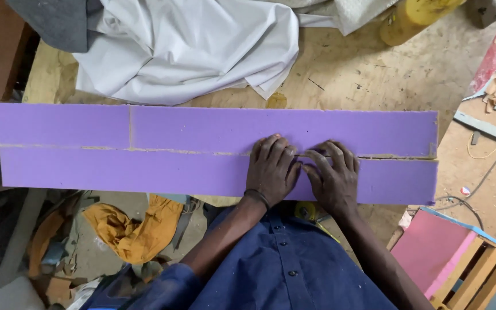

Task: Applying glue to foam strips and pressing them together on a workbench to bond them.

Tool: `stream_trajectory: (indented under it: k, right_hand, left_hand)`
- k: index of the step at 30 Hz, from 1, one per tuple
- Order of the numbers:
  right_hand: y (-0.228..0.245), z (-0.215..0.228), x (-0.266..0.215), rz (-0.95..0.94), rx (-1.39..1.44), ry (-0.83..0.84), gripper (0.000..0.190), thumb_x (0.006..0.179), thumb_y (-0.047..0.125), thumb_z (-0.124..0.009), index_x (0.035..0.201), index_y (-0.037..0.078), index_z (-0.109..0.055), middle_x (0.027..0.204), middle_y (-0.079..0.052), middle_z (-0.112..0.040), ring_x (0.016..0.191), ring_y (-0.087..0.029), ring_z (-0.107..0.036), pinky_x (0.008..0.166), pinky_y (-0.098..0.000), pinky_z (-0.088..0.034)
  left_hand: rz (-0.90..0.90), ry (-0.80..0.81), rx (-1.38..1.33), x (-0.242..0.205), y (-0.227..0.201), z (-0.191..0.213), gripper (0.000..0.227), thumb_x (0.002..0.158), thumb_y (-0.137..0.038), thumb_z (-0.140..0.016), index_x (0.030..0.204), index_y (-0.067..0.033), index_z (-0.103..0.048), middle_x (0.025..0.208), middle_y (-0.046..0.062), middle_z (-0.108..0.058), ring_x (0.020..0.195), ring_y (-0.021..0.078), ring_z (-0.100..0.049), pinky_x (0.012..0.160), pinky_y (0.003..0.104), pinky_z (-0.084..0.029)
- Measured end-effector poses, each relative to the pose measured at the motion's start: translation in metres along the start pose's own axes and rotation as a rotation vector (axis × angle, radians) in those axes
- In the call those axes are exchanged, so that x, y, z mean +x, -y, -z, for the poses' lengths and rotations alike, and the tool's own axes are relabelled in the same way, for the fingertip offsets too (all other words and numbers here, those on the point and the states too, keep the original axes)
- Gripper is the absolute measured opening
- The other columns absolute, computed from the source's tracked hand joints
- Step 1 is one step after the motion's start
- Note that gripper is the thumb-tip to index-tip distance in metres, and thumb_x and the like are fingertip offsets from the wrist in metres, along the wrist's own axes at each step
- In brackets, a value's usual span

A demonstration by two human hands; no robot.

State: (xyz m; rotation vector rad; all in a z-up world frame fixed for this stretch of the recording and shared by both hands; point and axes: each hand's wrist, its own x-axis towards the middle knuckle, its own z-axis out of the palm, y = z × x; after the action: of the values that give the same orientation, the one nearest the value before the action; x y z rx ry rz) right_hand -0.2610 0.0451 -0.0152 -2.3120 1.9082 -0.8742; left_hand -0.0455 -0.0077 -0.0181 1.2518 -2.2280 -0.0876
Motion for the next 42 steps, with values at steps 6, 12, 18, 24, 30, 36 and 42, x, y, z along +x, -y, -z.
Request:
stream_trajectory:
  k: [6,12,18,24,30,36,42]
  right_hand:
    - [0.007,-0.008,0.008,-0.043,-0.129,0.009,0.024,0.125,0.05,-0.076,0.134,0.031,-0.087,0.148,-0.005,-0.071,0.153,-0.039,-0.068,0.127,-0.0539,-0.046]
    - [0.015,-0.019,0.023,-0.057,-0.267,-0.004,0.022,0.13,0.047,-0.071,0.122,0.03,-0.082,0.142,-0.003,-0.067,0.146,-0.035,-0.065,0.124,-0.0524,-0.043]
    - [0.019,-0.014,0.019,-0.035,-0.239,-0.051,0.031,0.135,0.051,-0.065,0.122,0.028,-0.081,0.139,-0.004,-0.069,0.144,-0.036,-0.067,0.125,-0.0532,-0.043]
    - [-0.014,-0.009,0.005,-0.081,0.265,-0.113,0.068,0.107,0.033,-0.103,0.166,0.011,-0.077,0.137,-0.016,-0.079,0.141,-0.046,-0.074,0.126,-0.0587,-0.052]
    - [-0.014,0.019,-0.01,-0.116,0.217,-0.132,0.058,0.104,0.026,-0.106,0.156,0.013,-0.084,0.148,-0.015,-0.079,0.149,-0.048,-0.074,0.128,-0.0601,-0.054]
    - [-0.006,-0.003,-0.016,-0.095,0.031,-0.155,0.03,0.122,0.035,-0.091,0.147,0.018,-0.089,0.149,-0.011,-0.078,0.153,-0.045,-0.072,0.131,-0.0612,-0.051]
    - [-0.002,-0.01,-0.016,-0.117,-0.114,-0.137,0.029,0.132,0.048,-0.076,0.145,0.024,-0.088,0.152,-0.009,-0.076,0.158,-0.042,-0.071,0.132,-0.0577,-0.048]
  left_hand:
    - [0.021,0.06,0.08,0.001,0.0,-0.013,0.028,0.128,-0.048,-0.063,0.137,-0.0231,-0.071,0.141,0.004,-0.064,0.156,0.0333,-0.062,0.133,0.059,-0.048]
    - [0.062,0.333,0.109,0.004,0.002,-0.023,0.035,0.114,-0.02,-0.07,0.146,-0.0276,-0.062,0.15,0.001,-0.056,0.161,0.0319,-0.048,0.134,0.061,-0.042]
    - [0.058,0.313,0.067,0.007,-0.001,-0.011,0.032,0.113,-0.015,-0.073,0.142,-0.0238,-0.063,0.148,0.002,-0.057,0.162,0.0337,-0.048,0.136,0.064,-0.04]
    - [0.013,0.022,-0.129,-0.01,0.015,-0.018,0.069,0.107,-0.062,-0.082,0.154,-0.0126,-0.069,0.145,0.013,-0.069,0.159,0.0404,-0.062,0.138,0.061,-0.045]
    - [-0.037,0.014,-0.243,-0.026,0.019,0.008,0.088,0.098,-0.053,-0.097,0.164,-0.0024,-0.069,0.169,0.025,-0.065,0.166,0.0527,-0.06,0.143,0.068,-0.046]
    - [-0.039,0.038,-0.148,-0.027,0.026,0.0,0.086,0.097,-0.064,-0.093,0.159,-0.0093,-0.073,0.17,0.019,-0.066,0.167,0.0443,-0.061,0.143,0.063,-0.046]
    - [-0.06,0.096,-0.118,-0.011,0.045,-0.011,0.065,0.106,-0.071,-0.079,0.146,-0.0194,-0.075,0.152,0.005,-0.068,0.158,0.032,-0.063,0.139,0.063,-0.041]
